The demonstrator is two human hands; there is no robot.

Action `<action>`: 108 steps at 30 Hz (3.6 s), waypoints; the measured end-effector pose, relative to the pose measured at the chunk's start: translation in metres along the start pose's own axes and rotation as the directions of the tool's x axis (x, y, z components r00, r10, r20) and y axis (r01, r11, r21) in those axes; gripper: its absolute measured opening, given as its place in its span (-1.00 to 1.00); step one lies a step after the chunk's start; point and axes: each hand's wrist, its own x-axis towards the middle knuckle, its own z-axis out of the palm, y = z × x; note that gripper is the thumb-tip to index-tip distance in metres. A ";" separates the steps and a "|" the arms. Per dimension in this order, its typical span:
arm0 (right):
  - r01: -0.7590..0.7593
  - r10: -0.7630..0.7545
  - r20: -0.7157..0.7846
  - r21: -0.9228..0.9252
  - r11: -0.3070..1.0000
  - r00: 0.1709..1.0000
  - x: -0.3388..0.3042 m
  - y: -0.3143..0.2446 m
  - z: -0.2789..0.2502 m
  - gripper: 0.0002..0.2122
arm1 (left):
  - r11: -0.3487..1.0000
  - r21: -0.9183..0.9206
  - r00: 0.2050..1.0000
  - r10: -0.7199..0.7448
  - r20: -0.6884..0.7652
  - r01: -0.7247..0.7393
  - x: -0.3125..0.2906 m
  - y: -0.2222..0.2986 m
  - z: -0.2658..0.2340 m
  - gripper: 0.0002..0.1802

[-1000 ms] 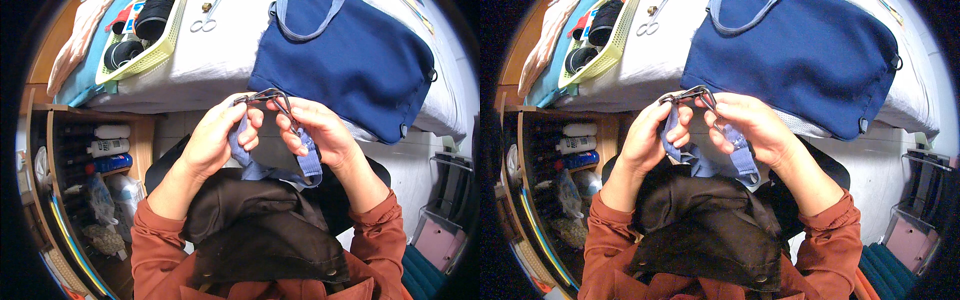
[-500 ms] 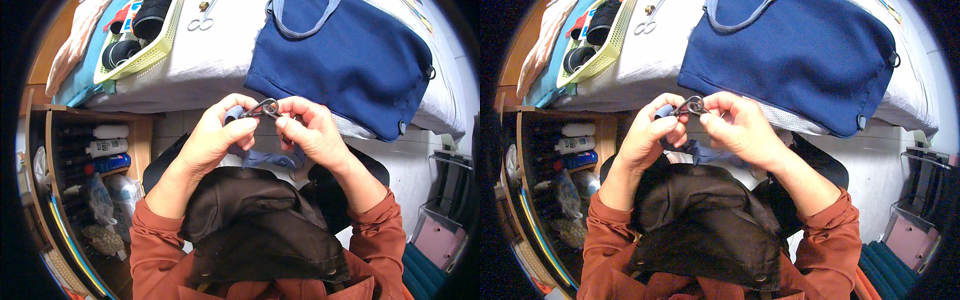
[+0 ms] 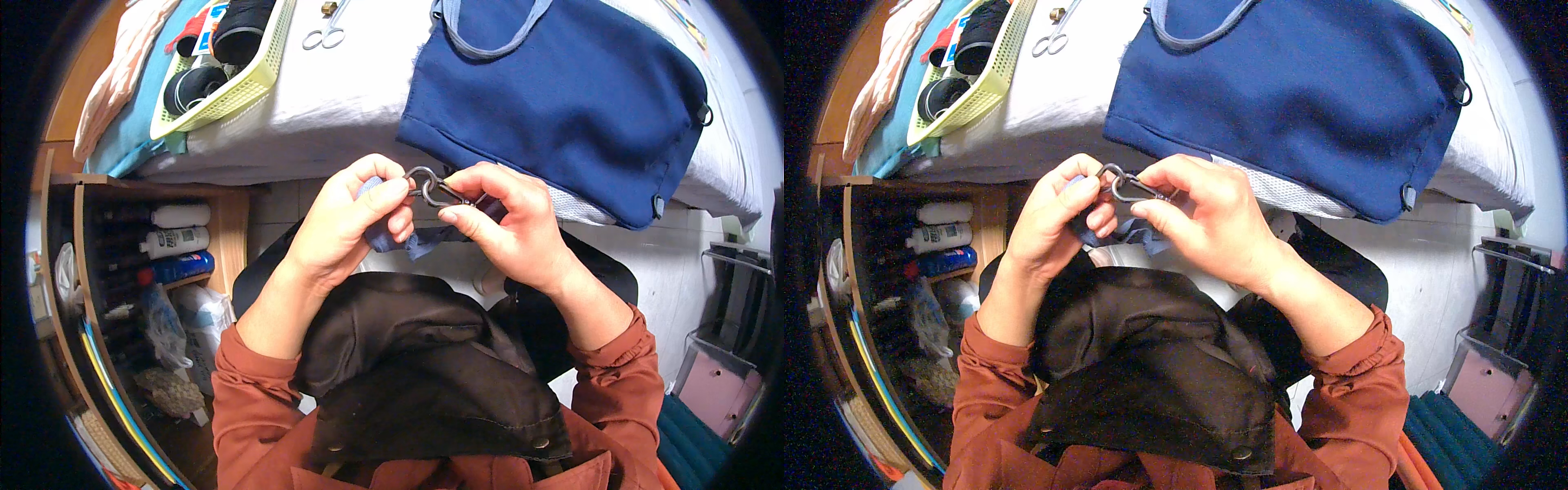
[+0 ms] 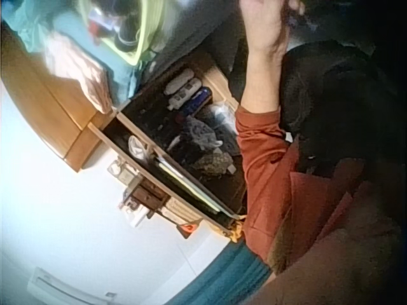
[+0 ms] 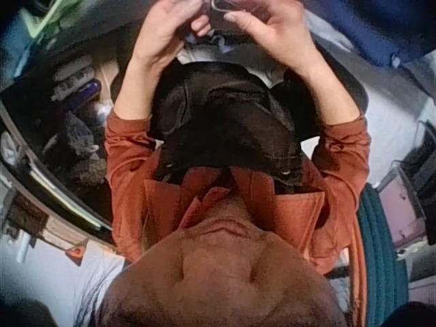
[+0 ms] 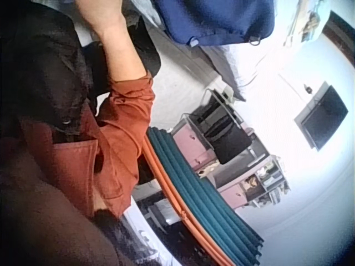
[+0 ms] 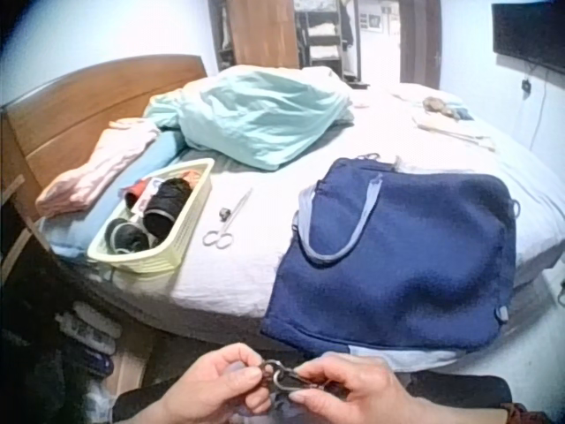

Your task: The person retrieves a stool and moves it into a bedroom, then gathers sewing supplies including scissors and a basket of thread. They remove a metal buckle from a blue bag strap, cut the strap with scissors, and reattach the buckle to the strap.

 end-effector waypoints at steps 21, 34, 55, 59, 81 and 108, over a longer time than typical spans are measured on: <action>-0.081 0.080 -0.026 -0.046 0.996 0.996 0.000 0.006 0.002 -0.83 | 0.999 -0.046 0.999 -0.031 -0.017 0.030 0.000 -0.002 -0.002 -0.81; 0.386 -0.390 -0.005 -0.126 0.914 0.921 -0.001 -0.015 0.006 -0.84 | 0.951 0.188 0.968 -0.233 -0.095 0.247 0.002 -0.031 -0.005 -0.87; -0.185 0.431 0.146 0.981 0.050 0.890 0.013 0.002 0.002 -0.78 | 0.967 0.244 0.984 -0.107 0.140 0.070 -0.012 -0.020 0.016 -0.78; -0.260 0.448 0.060 0.880 0.398 0.892 0.009 -0.002 -0.002 -0.81 | 0.947 0.313 0.987 -0.116 0.113 0.076 -0.018 -0.015 0.007 -0.79; -0.559 0.540 0.321 0.745 0.363 0.778 0.001 0.009 0.010 -0.85 | 0.948 0.279 0.979 -0.182 0.090 0.150 -0.026 -0.006 0.005 -0.70; -0.472 0.385 0.278 0.609 0.637 0.880 -0.003 -0.005 0.013 -0.88 | 0.922 0.386 0.999 -0.043 0.026 0.029 -0.036 0.000 0.004 -0.61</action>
